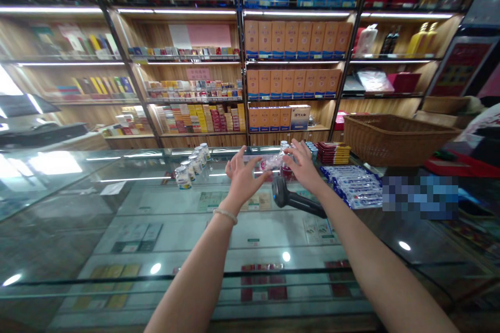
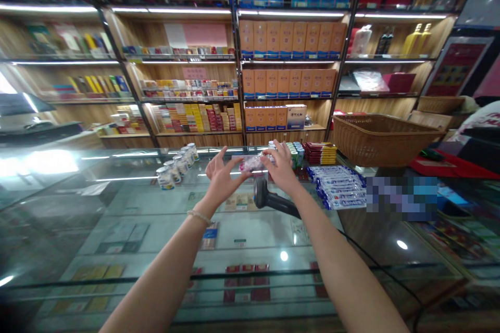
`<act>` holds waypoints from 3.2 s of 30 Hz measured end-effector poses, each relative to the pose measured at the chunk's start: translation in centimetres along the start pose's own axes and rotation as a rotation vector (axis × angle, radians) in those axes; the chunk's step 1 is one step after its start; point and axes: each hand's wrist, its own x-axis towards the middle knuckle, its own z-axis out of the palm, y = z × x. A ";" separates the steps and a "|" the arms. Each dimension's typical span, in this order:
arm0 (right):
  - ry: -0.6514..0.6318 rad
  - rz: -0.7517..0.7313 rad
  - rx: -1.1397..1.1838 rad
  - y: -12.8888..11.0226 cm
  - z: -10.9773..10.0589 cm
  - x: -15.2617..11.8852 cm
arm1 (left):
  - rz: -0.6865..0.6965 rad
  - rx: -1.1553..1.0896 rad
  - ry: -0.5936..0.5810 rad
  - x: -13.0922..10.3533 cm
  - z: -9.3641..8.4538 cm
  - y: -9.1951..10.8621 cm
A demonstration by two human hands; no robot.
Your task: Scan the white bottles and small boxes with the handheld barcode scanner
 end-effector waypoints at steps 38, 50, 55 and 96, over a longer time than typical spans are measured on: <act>0.215 -0.058 -0.012 -1.3 1.1 -0.8 | 0.134 0.017 0.073 -0.9 0.7 1.3; 0.146 -0.128 -0.153 -1.7 0.5 -1.0 | 0.127 -0.016 0.045 -0.4 -0.2 1.3; 0.125 -0.127 -0.151 -1.8 0.7 -1.2 | 0.115 0.011 0.070 -0.5 0.1 1.2; -0.125 -0.121 -0.186 -7.9 15.5 -1.2 | 0.122 0.339 -0.082 -1.8 -6.3 -12.1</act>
